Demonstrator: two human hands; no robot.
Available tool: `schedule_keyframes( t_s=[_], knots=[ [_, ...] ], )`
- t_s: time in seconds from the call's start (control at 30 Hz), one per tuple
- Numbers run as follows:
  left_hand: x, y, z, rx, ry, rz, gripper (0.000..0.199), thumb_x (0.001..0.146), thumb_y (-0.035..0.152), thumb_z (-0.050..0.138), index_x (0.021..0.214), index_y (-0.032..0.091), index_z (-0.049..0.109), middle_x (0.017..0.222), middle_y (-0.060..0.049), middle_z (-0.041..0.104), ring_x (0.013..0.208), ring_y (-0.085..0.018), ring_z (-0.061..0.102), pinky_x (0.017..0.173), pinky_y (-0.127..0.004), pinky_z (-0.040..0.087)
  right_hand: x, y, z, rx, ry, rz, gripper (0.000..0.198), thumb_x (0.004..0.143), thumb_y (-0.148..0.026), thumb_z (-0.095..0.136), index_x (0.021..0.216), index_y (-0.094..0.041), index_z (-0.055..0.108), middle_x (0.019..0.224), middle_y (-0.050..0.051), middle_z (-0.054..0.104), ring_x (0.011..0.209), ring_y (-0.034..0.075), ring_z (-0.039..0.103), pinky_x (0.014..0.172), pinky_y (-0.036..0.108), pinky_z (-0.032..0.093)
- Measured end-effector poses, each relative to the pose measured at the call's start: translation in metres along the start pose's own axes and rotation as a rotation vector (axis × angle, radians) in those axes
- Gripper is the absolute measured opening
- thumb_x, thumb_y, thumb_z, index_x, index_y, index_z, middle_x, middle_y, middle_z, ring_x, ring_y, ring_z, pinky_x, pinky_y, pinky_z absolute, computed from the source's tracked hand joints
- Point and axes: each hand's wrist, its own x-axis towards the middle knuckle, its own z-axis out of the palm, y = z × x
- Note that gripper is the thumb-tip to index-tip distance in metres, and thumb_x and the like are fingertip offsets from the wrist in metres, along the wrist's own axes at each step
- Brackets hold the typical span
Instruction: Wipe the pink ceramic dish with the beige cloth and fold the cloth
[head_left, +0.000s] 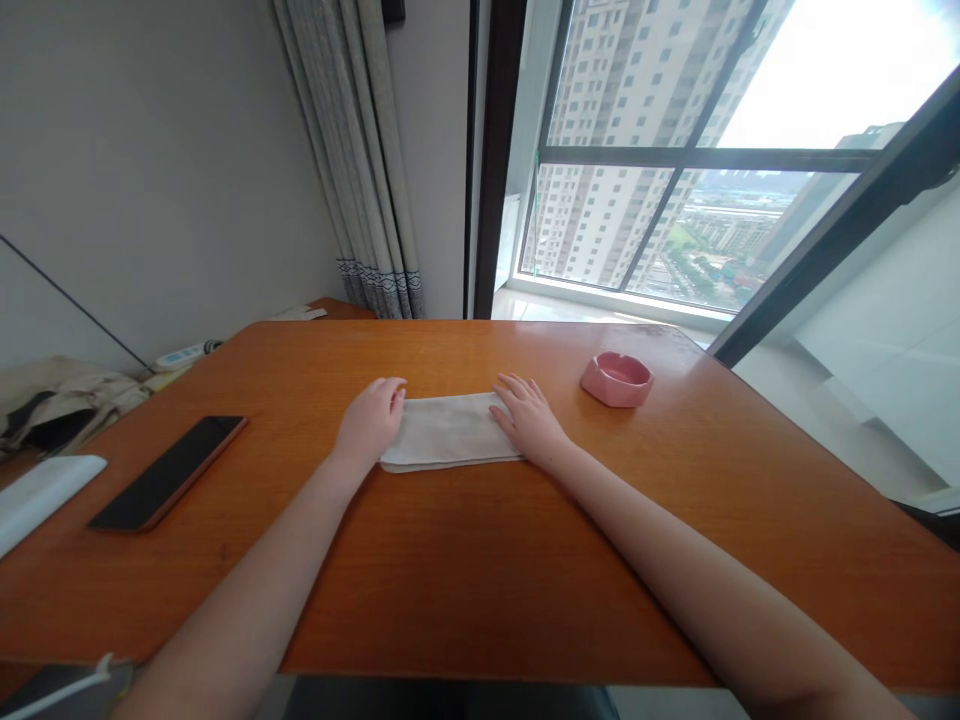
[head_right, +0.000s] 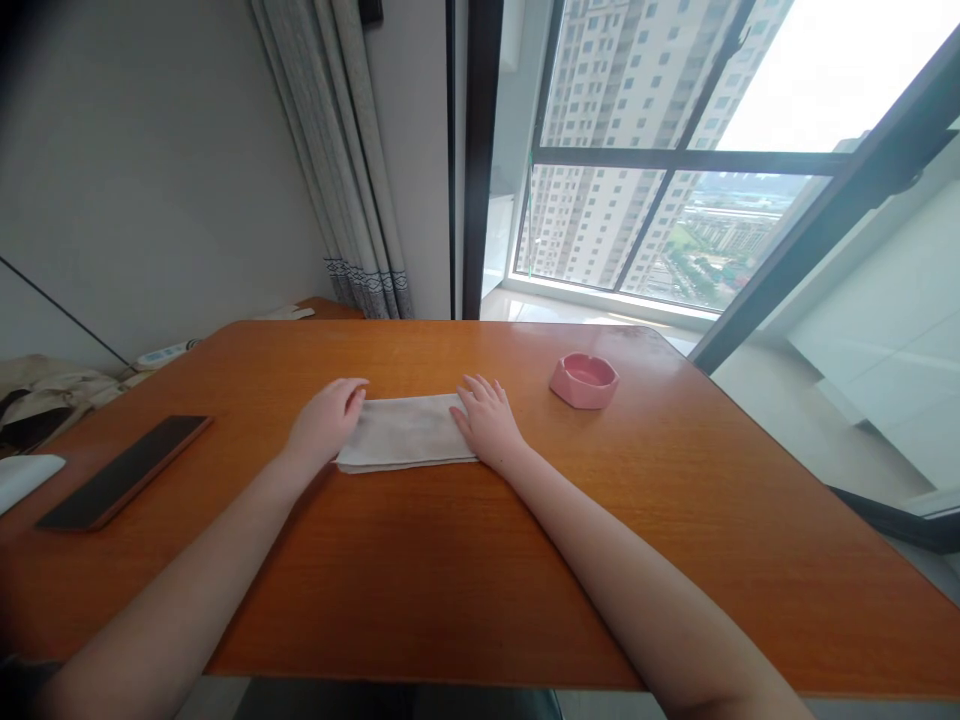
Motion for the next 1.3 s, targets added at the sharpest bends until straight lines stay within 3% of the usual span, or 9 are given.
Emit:
schedule_keyframes(
  t_s=[0.1,0.2,0.4,0.57,0.8,0.87,1.0,1.13,1.3],
  knots=[
    [-0.005,0.015,0.018,-0.089,-0.240,0.253,0.051,0.091,0.047,0.031,0.132,0.021,0.047,0.137,-0.010,0.049,0.127,-0.025,0.043,0.106,-0.040,0.031,-0.001,-0.006,0.003,-0.027,-0.068,-0.004,0.051,0.094,-0.045,0.030,0.137,-0.019,0.042,0.148,0.010,0.033,0.138,0.027,0.023,0.112,0.047,0.017],
    [-0.008,0.014,0.035,0.032,-0.448,0.260,0.060,0.088,0.055,0.031,0.141,0.027,0.035,0.152,-0.006,0.027,0.140,-0.029,0.020,0.112,-0.051,0.009,-0.003,-0.003,0.009,-0.071,-0.207,0.078,0.061,0.092,-0.053,0.030,0.142,-0.018,0.034,0.151,0.011,0.026,0.140,0.031,0.019,0.112,0.050,0.015],
    [-0.004,-0.010,0.032,0.242,-0.305,-0.056,0.060,0.089,0.051,0.027,0.141,0.021,0.036,0.151,-0.013,0.026,0.139,-0.033,0.020,0.108,-0.059,0.008,-0.002,0.012,0.012,-0.074,-0.236,0.270,0.072,0.090,-0.060,0.025,0.145,-0.013,0.026,0.153,0.012,0.019,0.141,0.032,0.014,0.112,0.051,0.015],
    [0.000,-0.022,0.011,0.273,-0.128,-0.215,0.047,0.082,0.051,0.038,0.100,0.015,0.062,0.107,-0.020,0.064,0.101,-0.034,0.058,0.082,-0.045,0.044,-0.002,0.013,0.012,-0.088,-0.204,0.363,0.073,0.090,-0.059,0.026,0.145,-0.011,0.026,0.153,0.014,0.019,0.141,0.032,0.013,0.112,0.050,0.015],
    [0.005,-0.017,0.005,-0.163,-0.431,-0.210,0.017,0.063,0.037,0.056,0.061,0.020,0.055,0.064,-0.003,0.062,0.059,-0.020,0.056,0.053,-0.028,0.036,-0.002,0.013,0.012,-0.059,-0.116,0.339,0.067,0.090,-0.053,0.033,0.141,-0.009,0.034,0.150,0.018,0.025,0.140,0.034,0.016,0.111,0.053,0.015],
    [0.009,-0.024,0.000,-0.236,-0.303,-0.247,0.011,0.061,0.029,0.057,0.062,0.019,0.053,0.063,0.000,0.057,0.060,-0.018,0.052,0.054,-0.027,0.036,-0.001,0.013,0.009,0.012,-0.043,0.260,0.056,0.091,-0.042,0.036,0.136,-0.009,0.041,0.146,0.017,0.034,0.136,0.030,0.028,0.110,0.045,0.023],
    [0.014,-0.037,-0.017,-0.363,0.274,-0.401,0.019,0.070,0.025,0.057,0.086,0.017,0.050,0.081,-0.001,0.054,0.075,-0.016,0.052,0.065,-0.028,0.040,-0.001,0.007,0.004,0.179,-0.036,-0.009,0.035,0.090,-0.027,0.040,0.117,-0.015,0.058,0.123,0.011,0.057,0.115,0.020,0.052,0.102,0.031,0.037],
    [0.005,-0.010,-0.014,-0.553,0.563,-0.226,0.027,0.079,0.032,0.055,0.101,0.019,0.045,0.096,-0.003,0.053,0.083,-0.015,0.052,0.075,-0.028,0.044,-0.003,-0.002,0.007,0.239,-0.065,-0.203,0.031,0.087,-0.025,0.049,0.115,-0.019,0.060,0.126,0.008,0.055,0.118,0.020,0.050,0.104,0.033,0.036],
    [-0.014,0.050,0.019,-0.429,-0.003,0.266,0.019,0.080,0.023,0.052,0.099,0.021,0.055,0.098,-0.005,0.060,0.091,-0.019,0.055,0.086,-0.033,0.044,-0.002,0.000,0.013,0.298,-0.029,-0.167,0.051,0.083,-0.033,0.055,0.130,-0.018,0.046,0.128,0.012,0.053,0.121,0.022,0.047,0.105,0.039,0.035]
  ],
)
